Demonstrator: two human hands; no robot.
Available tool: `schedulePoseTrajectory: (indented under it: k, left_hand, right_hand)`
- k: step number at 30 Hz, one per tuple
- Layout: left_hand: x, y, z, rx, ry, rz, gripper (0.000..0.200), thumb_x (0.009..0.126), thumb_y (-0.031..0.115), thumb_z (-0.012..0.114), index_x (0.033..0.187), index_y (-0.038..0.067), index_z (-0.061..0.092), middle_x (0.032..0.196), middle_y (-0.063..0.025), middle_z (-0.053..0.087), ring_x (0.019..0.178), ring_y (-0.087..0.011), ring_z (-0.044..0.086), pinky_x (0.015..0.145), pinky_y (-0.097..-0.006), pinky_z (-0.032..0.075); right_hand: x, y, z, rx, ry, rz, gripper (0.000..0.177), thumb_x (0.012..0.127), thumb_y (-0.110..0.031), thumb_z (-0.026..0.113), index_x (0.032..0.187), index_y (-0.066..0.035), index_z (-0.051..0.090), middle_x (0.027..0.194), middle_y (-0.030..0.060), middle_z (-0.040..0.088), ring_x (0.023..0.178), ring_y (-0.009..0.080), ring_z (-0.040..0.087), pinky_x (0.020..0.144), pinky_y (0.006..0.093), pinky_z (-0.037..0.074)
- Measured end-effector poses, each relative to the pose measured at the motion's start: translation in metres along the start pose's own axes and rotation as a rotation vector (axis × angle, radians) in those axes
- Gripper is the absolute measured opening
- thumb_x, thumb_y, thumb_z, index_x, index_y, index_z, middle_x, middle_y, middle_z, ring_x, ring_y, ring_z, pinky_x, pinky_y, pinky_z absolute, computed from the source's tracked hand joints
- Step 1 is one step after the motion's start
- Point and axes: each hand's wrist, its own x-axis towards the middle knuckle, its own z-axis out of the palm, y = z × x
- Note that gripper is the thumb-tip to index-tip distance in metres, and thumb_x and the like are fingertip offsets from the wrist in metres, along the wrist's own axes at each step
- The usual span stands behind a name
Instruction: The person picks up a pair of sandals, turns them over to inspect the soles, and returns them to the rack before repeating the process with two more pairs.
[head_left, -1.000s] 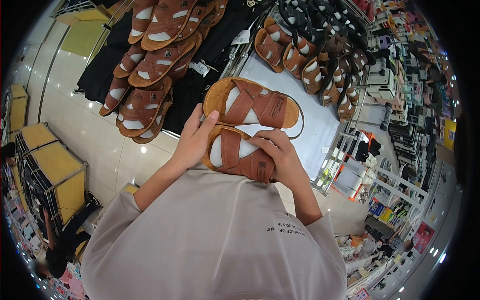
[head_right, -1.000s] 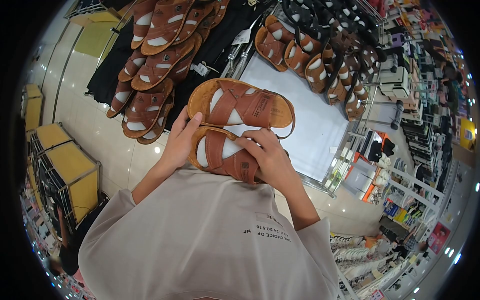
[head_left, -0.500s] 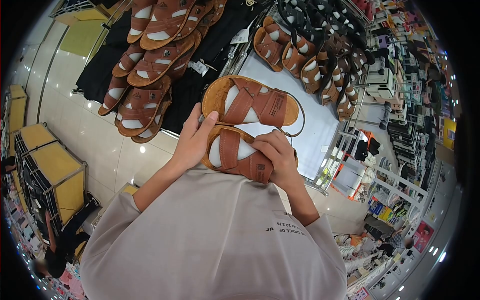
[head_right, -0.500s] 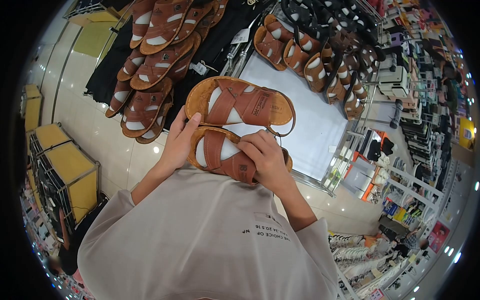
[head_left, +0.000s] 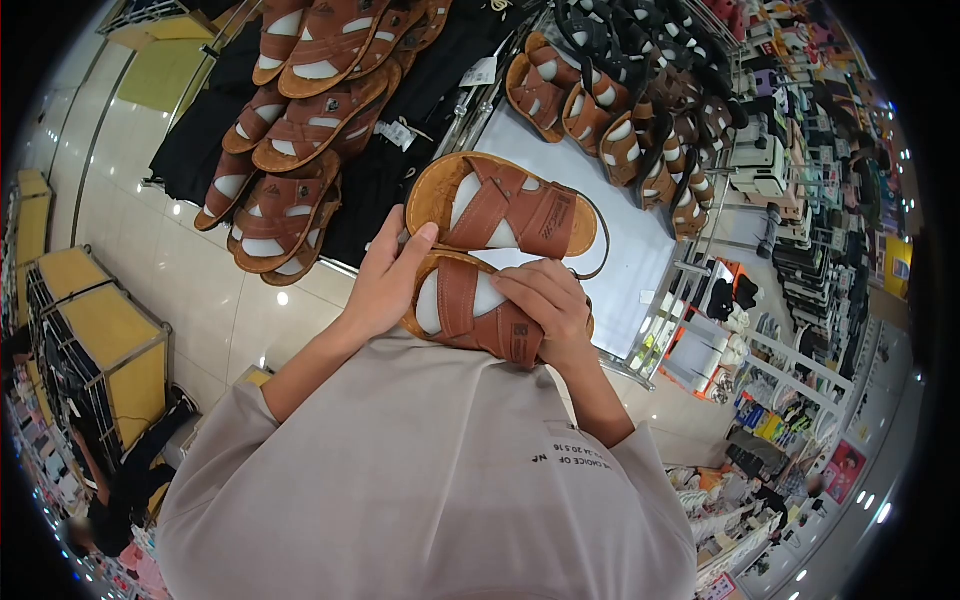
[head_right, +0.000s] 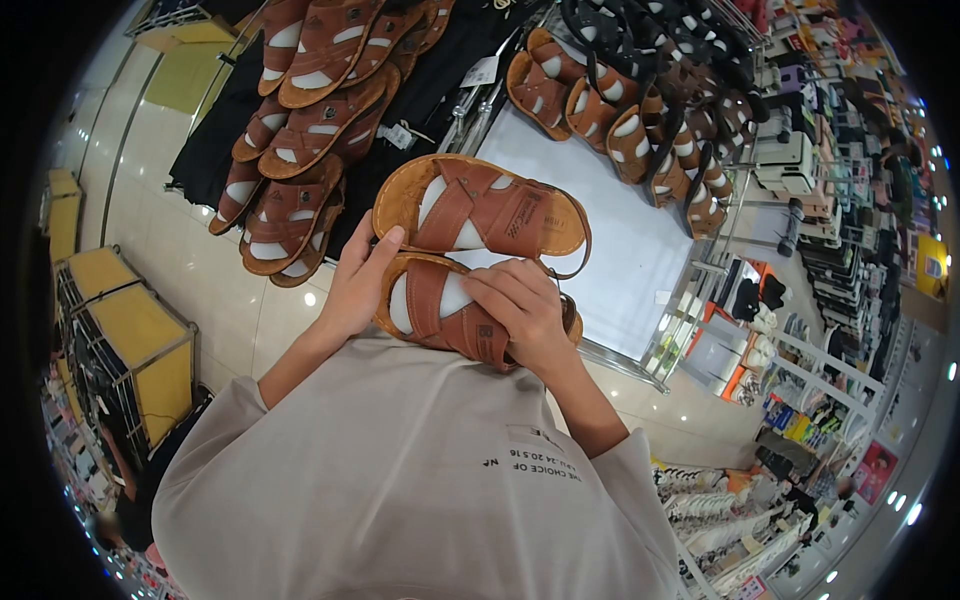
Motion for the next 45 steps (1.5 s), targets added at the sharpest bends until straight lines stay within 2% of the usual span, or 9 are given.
schedulePoseTrajectory:
  k: [9, 13, 15, 19, 21, 26, 31, 37, 45]
  left_hand:
    - [0.01, -0.006, -0.006, 0.08, -0.001, -0.027, 0.036, 0.102, 0.023, 0.046, 0.131, 0.0, 0.045, 0.122, -0.0077, 0.056, 0.11, -0.0103, 0.051, 0.096, -0.0262, 0.041]
    - [0.013, -0.013, -0.006, -0.011, -0.019, -0.04, 0.037, 0.102, 0.022, 0.045, 0.132, 0.0, 0.043, 0.124, -0.0089, 0.055, 0.112, -0.0118, 0.052, 0.097, -0.0278, 0.042]
    - [0.014, -0.01, -0.004, -0.051, 0.02, -0.021, 0.033, 0.102, 0.023, 0.046, 0.124, -0.001, 0.047, 0.115, -0.0092, 0.058, 0.104, -0.0112, 0.053, 0.092, -0.0274, 0.044]
    - [0.016, -0.008, -0.007, -0.138, 0.021, 0.003, 0.032, 0.102, 0.024, 0.047, 0.122, -0.001, 0.047, 0.113, -0.009, 0.058, 0.101, -0.0104, 0.054, 0.089, -0.0266, 0.045]
    - [0.016, -0.004, -0.008, -0.115, -0.017, -0.001, 0.034, 0.102, 0.023, 0.047, 0.125, -0.002, 0.045, 0.115, -0.0096, 0.057, 0.102, -0.0105, 0.054, 0.09, -0.0267, 0.045]
    - [0.013, 0.009, -0.005, -0.043, -0.151, 0.009, 0.049, 0.101, 0.017, 0.045, 0.144, -0.002, 0.029, 0.135, -0.0113, 0.048, 0.121, -0.0146, 0.047, 0.103, -0.0291, 0.037]
    - [0.01, 0.013, -0.009, 0.075, -0.167, 0.034, 0.052, 0.1, 0.017, 0.046, 0.144, -0.005, 0.026, 0.136, -0.0132, 0.046, 0.123, -0.0161, 0.044, 0.105, -0.03, 0.035]
    - [0.008, 0.012, -0.008, 0.08, -0.203, 0.035, 0.053, 0.1, 0.017, 0.046, 0.144, -0.004, 0.025, 0.136, -0.0133, 0.045, 0.124, -0.0163, 0.044, 0.105, -0.0303, 0.034]
    - [0.012, 0.015, -0.007, 0.126, -0.246, 0.028, 0.055, 0.099, 0.016, 0.047, 0.146, -0.001, 0.024, 0.138, -0.0122, 0.044, 0.124, -0.0158, 0.043, 0.105, -0.0302, 0.035]
  right_hand:
    - [0.001, 0.006, 0.012, 0.001, 0.026, 0.021, 0.03, 0.068, -0.011, 0.062, 0.095, -0.001, 0.069, 0.094, 0.0079, 0.069, 0.081, 0.0221, 0.062, 0.067, 0.0323, 0.045]
    - [0.001, 0.012, 0.007, 0.14, -0.053, 0.101, 0.034, 0.063, -0.004, 0.065, 0.097, 0.0, 0.068, 0.096, 0.0106, 0.068, 0.081, 0.0264, 0.062, 0.072, 0.0348, 0.05]
    - [0.004, 0.008, -0.005, 0.153, -0.102, 0.132, 0.036, 0.061, 0.002, 0.062, 0.097, 0.001, 0.067, 0.097, 0.013, 0.067, 0.08, 0.0289, 0.062, 0.074, 0.0356, 0.052]
    - [-0.005, 0.018, -0.048, 0.27, 0.033, 0.276, 0.045, 0.06, 0.013, 0.046, 0.099, 0.003, 0.067, 0.096, 0.0166, 0.068, 0.082, 0.0279, 0.065, 0.074, 0.033, 0.054]
    - [-0.005, 0.031, -0.059, 0.294, 0.14, 0.351, 0.039, 0.067, 0.015, 0.051, 0.101, 0.003, 0.067, 0.097, 0.0151, 0.069, 0.081, 0.0259, 0.066, 0.075, 0.0318, 0.053]
    - [0.013, 0.039, -0.057, 0.099, -0.035, 0.442, 0.031, 0.076, 0.009, 0.064, 0.106, 0.003, 0.065, 0.098, 0.0133, 0.069, 0.083, 0.0244, 0.068, 0.075, 0.0313, 0.053]
    - [0.017, 0.042, -0.063, 0.224, -0.129, 0.589, 0.046, 0.073, 0.01, 0.068, 0.118, 0.002, 0.062, 0.103, 0.0142, 0.069, 0.088, 0.0223, 0.068, 0.071, 0.03, 0.054]
    - [0.004, 0.066, -0.054, 0.38, -0.069, 0.489, 0.051, 0.071, 0.012, 0.07, 0.12, 0.002, 0.061, 0.105, 0.0146, 0.068, 0.09, 0.0192, 0.067, 0.07, 0.0285, 0.054]
    - [0.024, 0.063, -0.064, 0.323, -0.213, 0.351, 0.033, 0.066, 0.013, 0.068, 0.097, 0.002, 0.065, 0.095, 0.0133, 0.066, 0.08, 0.0265, 0.065, 0.071, 0.0315, 0.052]
